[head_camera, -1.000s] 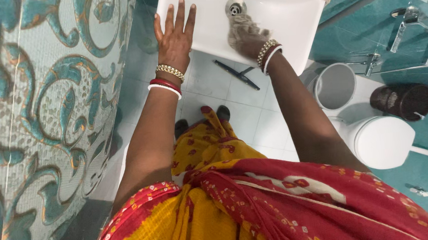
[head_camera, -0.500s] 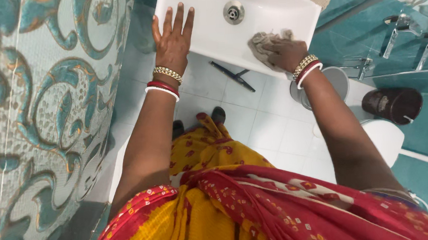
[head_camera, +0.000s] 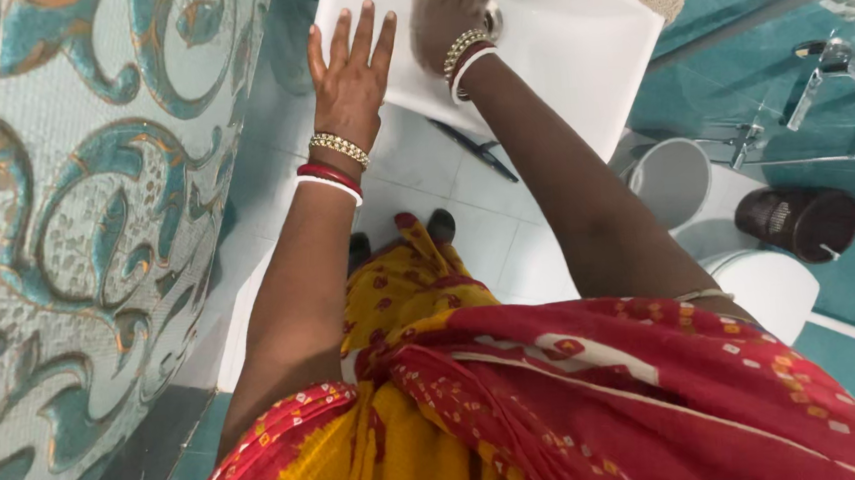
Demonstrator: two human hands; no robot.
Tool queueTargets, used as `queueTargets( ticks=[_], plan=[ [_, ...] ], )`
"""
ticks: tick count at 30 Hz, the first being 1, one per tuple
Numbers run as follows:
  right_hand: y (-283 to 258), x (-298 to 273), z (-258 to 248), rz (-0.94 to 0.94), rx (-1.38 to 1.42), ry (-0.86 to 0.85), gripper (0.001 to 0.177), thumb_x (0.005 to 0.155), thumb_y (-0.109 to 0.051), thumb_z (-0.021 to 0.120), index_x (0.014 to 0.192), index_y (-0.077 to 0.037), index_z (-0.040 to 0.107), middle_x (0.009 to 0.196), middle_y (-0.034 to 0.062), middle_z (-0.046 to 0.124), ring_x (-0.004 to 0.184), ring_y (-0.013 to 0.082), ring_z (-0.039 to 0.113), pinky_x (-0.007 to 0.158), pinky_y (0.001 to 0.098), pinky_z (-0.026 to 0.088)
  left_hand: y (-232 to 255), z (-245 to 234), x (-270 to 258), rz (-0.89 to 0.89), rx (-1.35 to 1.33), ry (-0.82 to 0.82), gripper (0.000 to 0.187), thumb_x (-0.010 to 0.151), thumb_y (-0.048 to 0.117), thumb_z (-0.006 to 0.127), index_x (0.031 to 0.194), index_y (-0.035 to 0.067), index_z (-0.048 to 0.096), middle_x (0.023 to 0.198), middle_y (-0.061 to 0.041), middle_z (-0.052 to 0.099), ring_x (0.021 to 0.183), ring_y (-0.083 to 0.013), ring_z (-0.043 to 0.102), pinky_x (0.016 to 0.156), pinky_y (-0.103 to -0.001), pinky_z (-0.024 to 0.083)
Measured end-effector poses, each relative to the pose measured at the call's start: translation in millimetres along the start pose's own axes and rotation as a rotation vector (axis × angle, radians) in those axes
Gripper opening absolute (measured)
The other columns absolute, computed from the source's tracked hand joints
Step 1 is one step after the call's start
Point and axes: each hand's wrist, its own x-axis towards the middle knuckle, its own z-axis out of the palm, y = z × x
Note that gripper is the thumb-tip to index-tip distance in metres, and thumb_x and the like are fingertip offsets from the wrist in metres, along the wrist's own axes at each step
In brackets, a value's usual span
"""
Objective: The person cleans a bathroom sink by applying liquid soap from a dispenser and scrubbing the basin and faucet with a cloth.
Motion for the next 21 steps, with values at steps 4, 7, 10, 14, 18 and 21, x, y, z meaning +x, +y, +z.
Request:
queueTargets(
  ticks=[4, 7, 10, 14, 18, 21],
  plan=[
    [-7, 2, -20, -0.366, 0.271, 0.188, 0.084, 0.102, -0.029, 0.057, 0.164, 0.005, 0.013, 0.166, 0.0327, 0.021, 0.153, 0.0491, 0.029, 0.123, 0.0613, 0.030, 3, 6, -1, 0.004, -0.021, 0.063, 0.100, 0.077, -0.017, 0.064, 0.165, 0.018, 0.032, 0.169, -0.010, 0.031, 0.152, -0.0336, 0.034, 0.124, -0.062, 0.016],
    [19, -27, -26, -0.289, 0.157, 0.061, 0.082, 0.098, -0.028, 0.055, 0.165, -0.006, 0.012, 0.167, 0.0288, 0.018, 0.151, 0.0458, 0.025, 0.120, 0.0639, 0.026, 4, 11, -4, 0.015, -0.032, 0.072, 0.097, 0.079, -0.017, 0.064, 0.164, 0.018, 0.035, 0.169, -0.011, 0.032, 0.152, -0.0342, 0.035, 0.124, -0.062, 0.017],
    [65, -64, -29, -0.111, 0.121, -0.045, 0.068, 0.106, -0.033, 0.046, 0.165, -0.015, 0.015, 0.168, 0.0246, 0.016, 0.153, 0.0463, 0.015, 0.118, 0.0704, 0.017, 2, 9, -3, 0.022, -0.029, 0.099, 0.099, 0.079, -0.017, 0.065, 0.167, 0.018, 0.035, 0.169, -0.011, 0.033, 0.152, -0.0342, 0.036, 0.124, -0.061, 0.016],
    [144, -137, -22, 0.158, -0.168, -0.059, 0.066, 0.105, -0.034, 0.041, 0.165, -0.012, 0.021, 0.171, 0.0234, 0.015, 0.159, 0.0422, 0.013, 0.123, 0.0736, 0.009, 3, 6, -4, 0.022, -0.044, 0.103, 0.099, 0.079, -0.017, 0.065, 0.167, 0.017, 0.034, 0.169, -0.011, 0.033, 0.151, -0.0349, 0.036, 0.123, -0.062, 0.016],
    [154, -150, -14, 0.311, -0.186, -0.142, 0.065, 0.104, -0.032, 0.035, 0.164, -0.013, 0.018, 0.172, 0.0233, 0.009, 0.158, 0.0438, 0.006, 0.118, 0.0759, 0.008, 5, 1, -2, 0.007, 0.005, 0.036, 0.103, 0.075, -0.019, 0.064, 0.166, 0.019, 0.033, 0.168, -0.010, 0.032, 0.151, -0.0331, 0.036, 0.123, -0.062, 0.017],
    [112, -107, -9, 0.311, 0.009, -0.189, 0.071, 0.104, -0.041, 0.032, 0.163, -0.009, 0.009, 0.168, 0.0279, 0.002, 0.155, 0.0469, 0.000, 0.119, 0.0720, 0.006, 4, 3, -1, -0.002, -0.065, 0.046, 0.101, 0.076, -0.017, 0.066, 0.165, 0.018, 0.033, 0.168, -0.011, 0.032, 0.151, -0.0346, 0.035, 0.123, -0.062, 0.016]
  ],
)
